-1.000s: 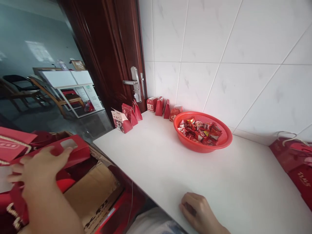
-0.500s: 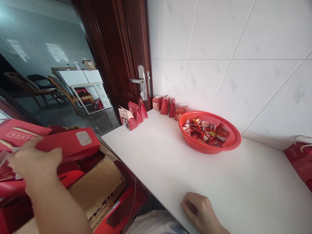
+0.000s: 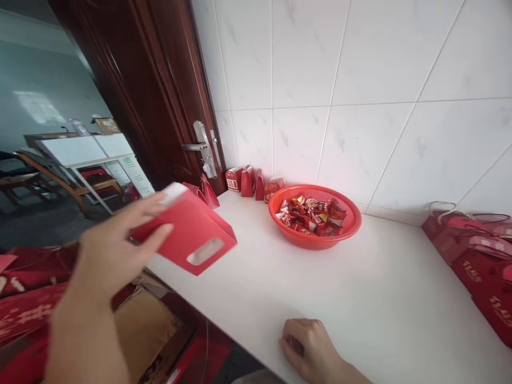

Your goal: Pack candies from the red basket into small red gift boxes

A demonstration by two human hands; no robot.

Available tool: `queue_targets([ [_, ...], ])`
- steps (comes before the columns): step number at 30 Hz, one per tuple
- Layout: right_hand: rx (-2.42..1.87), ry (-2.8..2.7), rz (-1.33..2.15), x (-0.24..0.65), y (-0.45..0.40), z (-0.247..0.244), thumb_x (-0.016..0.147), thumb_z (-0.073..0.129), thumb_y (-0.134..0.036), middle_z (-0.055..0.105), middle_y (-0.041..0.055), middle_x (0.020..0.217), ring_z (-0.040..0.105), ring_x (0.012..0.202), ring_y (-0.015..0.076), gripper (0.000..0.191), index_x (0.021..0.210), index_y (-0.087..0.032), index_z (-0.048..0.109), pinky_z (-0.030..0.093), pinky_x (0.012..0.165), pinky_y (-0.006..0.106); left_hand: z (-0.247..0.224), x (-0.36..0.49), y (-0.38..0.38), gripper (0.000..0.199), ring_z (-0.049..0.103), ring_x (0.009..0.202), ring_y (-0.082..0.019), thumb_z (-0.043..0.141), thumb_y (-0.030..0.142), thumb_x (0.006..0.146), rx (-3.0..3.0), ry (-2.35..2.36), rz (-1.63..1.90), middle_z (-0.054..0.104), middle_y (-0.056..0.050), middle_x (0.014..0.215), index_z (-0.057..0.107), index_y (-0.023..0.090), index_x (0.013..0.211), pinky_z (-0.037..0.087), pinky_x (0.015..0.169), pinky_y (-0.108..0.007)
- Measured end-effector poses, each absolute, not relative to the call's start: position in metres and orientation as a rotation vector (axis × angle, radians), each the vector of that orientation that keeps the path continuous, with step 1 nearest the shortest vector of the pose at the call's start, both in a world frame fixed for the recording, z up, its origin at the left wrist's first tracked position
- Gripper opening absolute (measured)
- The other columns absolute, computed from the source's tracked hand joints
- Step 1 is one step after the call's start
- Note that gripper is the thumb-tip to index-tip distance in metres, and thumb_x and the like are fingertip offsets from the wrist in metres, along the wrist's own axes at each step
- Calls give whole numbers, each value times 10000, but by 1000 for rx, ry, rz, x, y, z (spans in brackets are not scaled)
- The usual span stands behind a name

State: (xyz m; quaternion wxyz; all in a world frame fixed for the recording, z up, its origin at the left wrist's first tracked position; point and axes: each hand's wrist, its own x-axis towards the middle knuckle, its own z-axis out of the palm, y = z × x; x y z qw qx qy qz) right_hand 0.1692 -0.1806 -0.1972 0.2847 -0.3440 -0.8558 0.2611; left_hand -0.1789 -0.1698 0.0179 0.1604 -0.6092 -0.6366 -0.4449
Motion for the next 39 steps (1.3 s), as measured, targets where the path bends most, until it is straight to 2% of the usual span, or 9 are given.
queue_targets([
  [2,-930,-2299,682,168,-180,-199,819,529,-131,581,-34,604,484,508,115,170,717,-230,435,294,532,236,17,-142,-144,481,736,999,-240,660,395,850,-2041,-1627,-1214,785,40,1124,688,337,1327,559,1016,-379],
  [5,-944,-2331,644,165,-180,-200,804,557,-125,611,-31,625,496,514,114,184,718,-229,432,295,544,241,4,-106,-106,298,741,1042,-273,595,344,894,-2397,-1457,-1136,796,-18,1136,796,285,1106,587,943,-365],
  [11,-953,-2408,522,163,-179,-203,817,629,-167,667,-26,661,567,541,127,132,758,-225,525,302,548,257,-22,-62,-73,318,751,953,-236,532,171,903,-2837,-1349,-875,799,-18,1079,796,285,1039,588,837,-313],
  [15,-860,-2490,290,158,-173,-227,789,775,-486,697,-15,695,597,540,154,319,863,-229,601,284,511,279,-23,-48,-76,313,746,905,-218,543,188,930,-2881,-1298,-925,785,-43,1094,785,266,1113,591,812,-302],
  [17,-791,-2527,169,155,-170,-239,818,708,-671,689,-11,693,566,506,148,461,876,-227,601,257,485,290,-20,-47,-76,304,740,885,-205,549,231,948,-2883,-1286,-1007,779,-48,1081,778,267,1145,594,808,-295],
  [22,-724,-2625,53,148,-169,-236,792,562,-875,667,5,689,573,494,172,652,830,-224,561,233,458,320,-20,-56,-54,226,732,892,-232,663,400,894,-2687,-1425,-1529,785,-79,954,788,212,902,597,825,-333],
  [28,-795,-2802,205,144,-168,-200,700,719,-738,723,25,768,672,579,242,611,966,-192,648,298,473,314,-52,-68,-21,460,736,941,-282,747,608,684,-2097,-1805,-2371,786,-122,927,741,176,845,583,868,-413],
  [34,-806,-2803,215,143,-167,-195,681,688,-771,712,3,737,637,533,213,631,970,-212,636,248,439,310,-56,-63,-27,367,699,1127,-335,694,411,616,-2233,-1815,-2484,790,-140,1085,768,182,893,544,970,-441],
  [39,-738,-2819,176,144,-166,-200,746,657,-759,678,-9,692,560,478,171,567,915,-221,598,181,424,315,-50,-60,-24,401,722,972,-366,566,377,607,-2642,-1707,-2359,793,-163,926,779,147,856,552,882,-488],
])
